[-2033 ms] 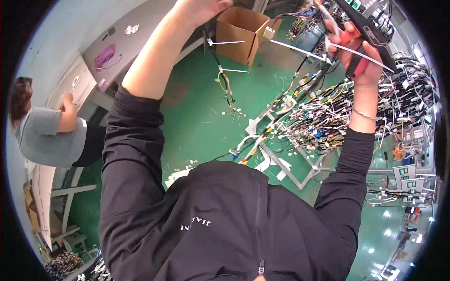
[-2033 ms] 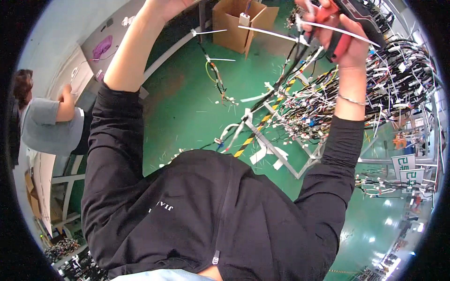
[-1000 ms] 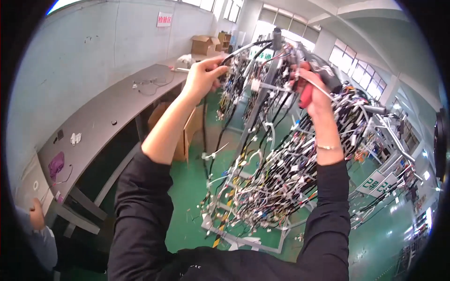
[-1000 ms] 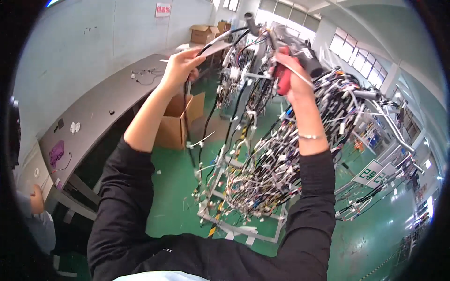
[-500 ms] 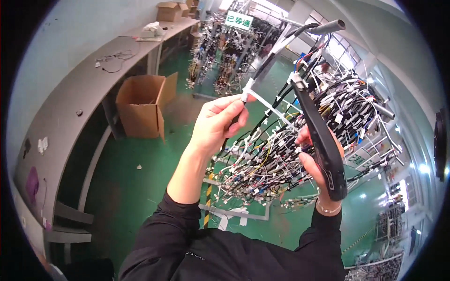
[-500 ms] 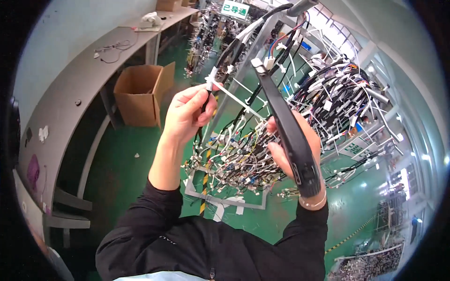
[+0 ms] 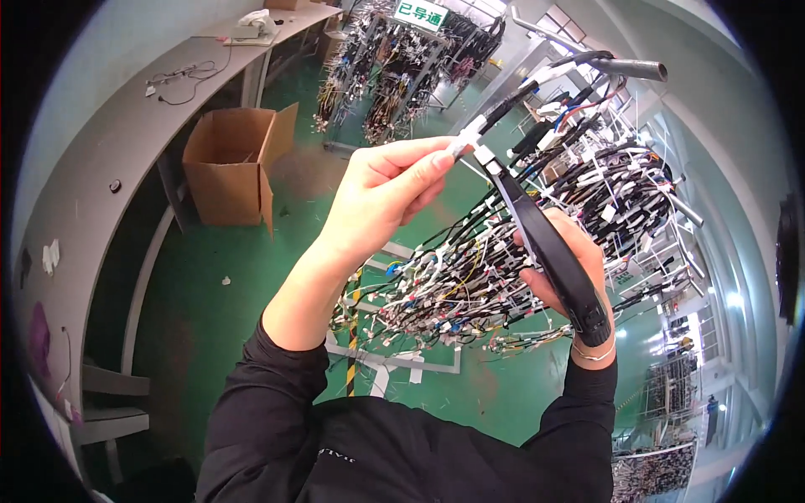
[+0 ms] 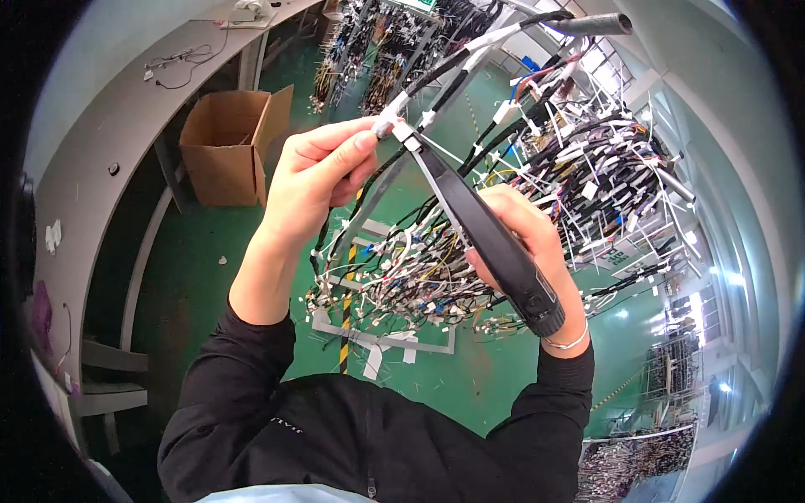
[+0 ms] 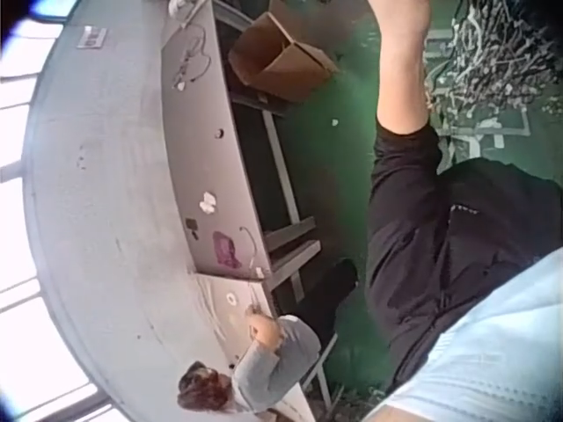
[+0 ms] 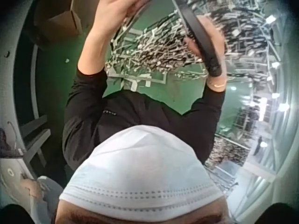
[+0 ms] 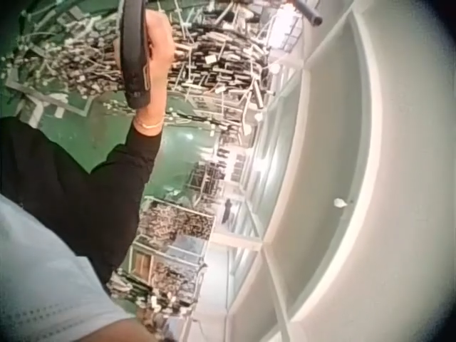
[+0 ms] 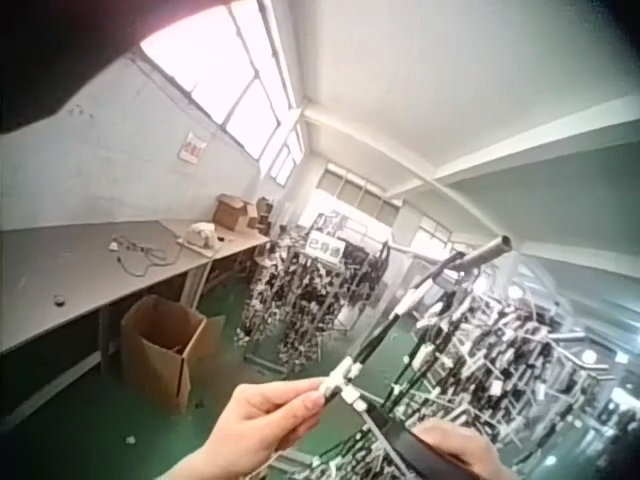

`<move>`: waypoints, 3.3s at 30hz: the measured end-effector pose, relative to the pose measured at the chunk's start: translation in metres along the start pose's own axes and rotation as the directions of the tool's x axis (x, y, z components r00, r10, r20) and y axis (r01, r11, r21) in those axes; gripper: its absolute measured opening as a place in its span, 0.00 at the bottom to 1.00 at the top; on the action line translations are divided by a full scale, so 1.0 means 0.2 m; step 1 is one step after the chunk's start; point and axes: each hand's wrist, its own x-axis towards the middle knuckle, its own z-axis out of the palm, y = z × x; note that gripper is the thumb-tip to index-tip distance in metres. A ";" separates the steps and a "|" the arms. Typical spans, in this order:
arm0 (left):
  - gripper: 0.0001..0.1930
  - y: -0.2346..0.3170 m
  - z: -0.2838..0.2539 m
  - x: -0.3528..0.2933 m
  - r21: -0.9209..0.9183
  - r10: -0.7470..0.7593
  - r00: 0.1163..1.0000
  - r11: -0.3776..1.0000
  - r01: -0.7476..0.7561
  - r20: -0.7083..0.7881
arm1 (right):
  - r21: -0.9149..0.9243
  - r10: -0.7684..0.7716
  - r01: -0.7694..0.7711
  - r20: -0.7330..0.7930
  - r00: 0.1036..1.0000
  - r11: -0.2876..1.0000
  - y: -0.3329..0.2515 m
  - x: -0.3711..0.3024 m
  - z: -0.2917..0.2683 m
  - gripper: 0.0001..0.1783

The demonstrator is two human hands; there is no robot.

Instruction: The recorder uses a cable tie gun to secure and trim ties on various components of a large wiring harness assembly.

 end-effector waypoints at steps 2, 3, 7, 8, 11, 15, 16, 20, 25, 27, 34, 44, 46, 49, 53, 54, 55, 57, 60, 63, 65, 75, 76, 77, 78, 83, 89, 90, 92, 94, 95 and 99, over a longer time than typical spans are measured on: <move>0.14 0.02 0.01 0.00 0.063 0.008 0.999 0.998 -0.006 -0.038 | -0.038 0.005 -0.007 -0.041 0.999 0.999 -0.02 0.01 0.02 0.21; 0.14 0.02 0.01 -0.01 0.063 0.011 0.999 0.998 -0.009 -0.039 | -0.070 0.002 -0.006 -0.057 0.998 0.997 -0.03 0.01 0.03 0.21; 0.15 0.00 0.00 -0.03 0.184 0.088 0.994 0.980 -0.075 -0.058 | -0.129 -0.010 -0.001 -0.085 0.996 0.992 -0.04 0.00 0.06 0.20; 0.15 0.00 0.00 -0.03 0.253 0.104 0.993 0.964 -0.085 -0.063 | -0.117 0.001 -0.010 -0.075 0.997 0.993 -0.04 -0.01 0.06 0.20; 0.16 -0.01 -0.02 -0.02 0.295 0.124 0.991 0.949 -0.107 -0.041 | -0.107 -0.009 0.002 -0.064 0.998 0.994 -0.05 0.02 0.04 0.16; 0.15 -0.02 -0.07 0.03 0.434 0.120 0.992 0.896 -0.092 -0.036 | -0.308 -0.017 -0.012 -0.091 0.996 0.951 -0.04 0.03 0.06 0.17; 0.16 0.00 -0.07 0.04 0.484 0.183 0.983 0.859 -0.168 0.017 | -0.361 -0.057 0.016 -0.104 0.993 0.932 -0.04 0.02 0.09 0.17; 0.16 0.05 -0.07 0.04 0.449 0.001 0.998 0.893 -0.027 0.059 | -0.443 -0.189 0.091 -0.183 0.965 0.892 -0.01 -0.06 0.16 0.15; 0.16 -0.02 -0.10 0.04 0.483 0.089 0.996 0.871 -0.092 0.029 | -0.252 0.016 -0.048 -0.126 0.992 0.966 -0.06 -0.01 0.16 0.17; 0.17 0.00 -0.10 0.04 0.434 0.106 0.992 0.892 -0.124 0.064 | -0.305 -0.038 0.017 -0.062 0.997 0.952 -0.06 0.01 0.09 0.24; 0.16 0.04 -0.08 0.02 0.529 0.121 0.990 0.836 -0.143 0.077 | -0.316 -0.027 -0.022 -0.149 0.988 0.949 -0.14 -0.02 0.09 0.15; 0.07 -0.14 -0.46 -0.11 0.539 -0.214 0.951 0.840 0.061 0.225 | -0.612 -0.408 0.257 -0.119 0.905 0.748 -0.09 -0.17 0.29 0.21; 0.12 -0.35 -0.64 -0.34 0.813 -0.107 0.971 0.570 -0.116 0.214 | -0.623 -0.235 0.218 0.056 0.970 0.751 -0.08 -0.23 0.41 0.20; 0.16 -0.64 -0.70 -0.63 0.691 -0.208 0.978 0.704 0.166 -0.023 | -0.421 -0.045 0.047 0.015 0.999 0.906 0.06 -0.40 0.57 0.18; 0.18 -0.70 -0.70 -0.90 0.256 -0.113 0.957 0.949 0.184 -0.268 | -0.338 -0.049 0.074 0.082 0.995 0.938 0.07 -0.40 0.74 0.18; 0.17 -0.66 -0.69 -0.94 0.253 -0.106 0.945 0.949 0.189 -0.308 | -0.301 -0.062 0.068 0.030 0.998 0.951 0.09 -0.41 0.78 0.17; 0.17 -0.59 -0.66 -0.98 0.251 -0.098 0.930 0.948 0.195 -0.353 | -0.290 -0.089 0.071 -0.050 0.995 0.954 0.12 -0.39 0.80 0.16; 0.17 -0.40 -0.61 -1.04 0.176 -0.191 0.910 0.947 0.270 -0.367 | -0.096 0.063 -0.066 -0.025 0.998 0.993 0.14 -0.36 0.82 0.17; 0.18 -0.16 -0.58 -1.10 0.087 -0.231 0.935 0.961 0.262 -0.268 | 0.045 -0.118 0.117 0.021 0.993 0.992 0.17 -0.30 0.93 0.21; 0.18 0.00 -0.53 -1.14 0.081 -0.293 0.921 0.943 0.323 -0.256 | 0.208 -0.177 0.160 0.063 0.982 0.965 0.03 -0.23 1.04 0.21; 0.18 0.02 -0.50 -1.15 0.043 -0.296 0.914 0.947 0.320 -0.278 | 0.241 -0.232 0.213 0.054 0.971 0.947 -0.06 -0.21 1.07 0.21; 0.17 0.10 -0.41 -1.17 -0.077 -0.336 0.895 0.941 0.328 -0.295 | 0.119 -0.320 0.318 0.005 0.947 0.941 -0.19 -0.18 1.06 0.22; 0.17 0.11 -0.40 -1.17 -0.090 -0.330 0.904 0.944 0.317 -0.271 | 0.116 -0.320 0.317 0.005 0.947 0.941 -0.18 -0.19 1.05 0.22; 0.17 0.12 -0.38 -1.16 -0.091 -0.328 0.906 0.945 0.315 -0.269 | 0.098 -0.325 0.322 0.008 0.946 0.942 -0.17 -0.19 1.04 0.22; 0.17 0.13 -0.37 -1.16 -0.053 -0.341 0.893 0.939 0.341 -0.294 | 0.085 -0.330 0.328 0.011 0.944 0.941 -0.17 -0.19 1.04 0.22; 0.17 0.19 -0.36 -1.16 -0.010 -0.394 0.866 0.911 0.412 -0.309 | 0.067 -0.360 0.356 0.053 0.932 0.932 -0.19 -0.18 1.00 0.22; 0.17 0.17 -0.31 -1.15 0.038 -0.289 0.881 0.945 0.326 -0.375 | 0.118 -0.306 0.300 0.034 0.952 0.947 -0.21 -0.20 1.04 0.23; 0.17 0.16 -0.30 -1.15 0.041 -0.285 0.882 0.946 0.323 -0.374 | 0.119 -0.298 0.292 0.033 0.954 0.949 -0.21 -0.20 1.05 0.23; 0.17 0.13 -0.29 -1.15 0.184 -0.192 0.886 0.939 0.291 -0.422 | 0.165 -0.271 0.264 0.020 0.962 0.950 -0.24 -0.19 1.03 0.20; 0.17 0.12 -0.28 -1.15 0.220 -0.161 0.892 0.937 0.273 -0.422 | 0.163 -0.266 0.263 -0.005 0.964 0.951 -0.27 -0.16 1.00 0.17; 0.17 0.12 -0.28 -1.14 0.228 -0.152 0.893 0.936 0.268 -0.424 | 0.164 -0.262 0.257 0.010 0.965 0.952 -0.26 -0.16 1.00 0.17; 0.17 0.12 -0.30 -1.14 0.280 -0.138 0.890 0.918 0.279 -0.434 | 0.159 -0.277 0.269 0.031 0.960 0.950 -0.26 -0.14 0.96 0.13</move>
